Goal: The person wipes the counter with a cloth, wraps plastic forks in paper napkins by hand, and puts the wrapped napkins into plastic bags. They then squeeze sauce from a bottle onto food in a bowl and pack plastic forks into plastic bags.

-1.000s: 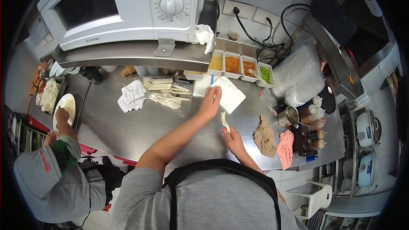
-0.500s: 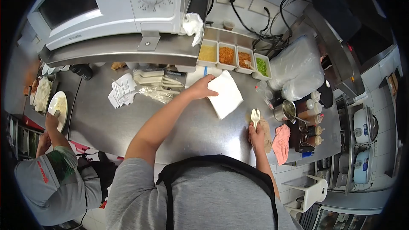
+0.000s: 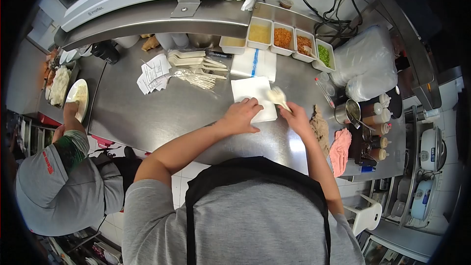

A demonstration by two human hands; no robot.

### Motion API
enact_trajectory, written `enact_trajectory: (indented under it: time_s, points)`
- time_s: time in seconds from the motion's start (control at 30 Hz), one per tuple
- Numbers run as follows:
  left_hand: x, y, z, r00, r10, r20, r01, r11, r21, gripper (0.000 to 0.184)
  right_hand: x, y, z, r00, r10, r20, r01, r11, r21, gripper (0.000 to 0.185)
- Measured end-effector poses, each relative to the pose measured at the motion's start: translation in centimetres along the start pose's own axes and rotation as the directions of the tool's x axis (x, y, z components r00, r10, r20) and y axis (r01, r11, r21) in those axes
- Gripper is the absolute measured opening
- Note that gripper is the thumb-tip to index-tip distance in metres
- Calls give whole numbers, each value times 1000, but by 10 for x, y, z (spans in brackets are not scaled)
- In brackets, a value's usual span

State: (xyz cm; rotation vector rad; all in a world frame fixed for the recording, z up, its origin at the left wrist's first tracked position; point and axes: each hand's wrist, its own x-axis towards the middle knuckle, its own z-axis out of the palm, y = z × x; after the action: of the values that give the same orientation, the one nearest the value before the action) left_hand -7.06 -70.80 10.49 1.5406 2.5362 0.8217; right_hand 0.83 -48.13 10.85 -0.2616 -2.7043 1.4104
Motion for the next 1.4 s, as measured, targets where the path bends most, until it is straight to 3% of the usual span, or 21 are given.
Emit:
enact_trajectory:
  time_s: [0.03,0.13,0.23,0.27,0.33,0.43,0.53,0.73,0.83,0.97,1.03,1.17,1.3,1.4]
  points:
    - [3,-1,7,1000,15,-23,-13,997,72,39,11,-12,5,994,-104,43,104,994,-19,20]
    - [8,-9,6,994,-5,111,-2,998,61,38,42,-22,24,981,-67,183,70,998,-7,21]
    - [2,-17,-9,968,-76,240,94,994,-64,33,58,-4,46,965,-5,264,10,1000,-17,21]
    - [1,-24,-12,962,-70,262,123,974,-190,30,61,4,52,945,51,323,-44,999,-29,23]
    - [2,-41,-16,953,-49,299,181,883,-432,26,58,2,54,960,-16,281,27,999,-35,22]
    - [6,-58,-17,906,-54,419,310,760,-571,25,54,-3,53,967,-28,253,46,997,-64,21]
    - [11,-67,-16,867,-54,495,393,686,-612,29,51,-3,51,968,-19,248,41,996,-81,21]
    - [14,-66,-19,814,-88,575,475,670,-570,28,43,0,52,971,12,238,3,998,-60,23]
    - [11,-69,-14,856,-57,513,420,655,-628,24,43,-2,53,971,15,238,0,998,-61,22]
    - [10,-64,-12,910,-53,411,295,780,-552,19,44,-12,50,970,21,242,17,989,-150,20]
    - [5,-47,-16,949,-15,316,158,888,-432,17,43,-17,51,968,-100,231,150,967,-208,19]
    - [-14,-38,-4,991,100,89,-72,959,-276,13,38,-21,60,937,-278,211,324,917,-231,16]
    - [-6,-23,-25,998,61,-22,-64,967,-246,14,39,-30,58,897,-442,21,433,866,-252,24]
    - [17,-38,-29,996,1,-91,-23,971,-239,15,45,-62,33,882,-459,-104,431,877,-214,26]
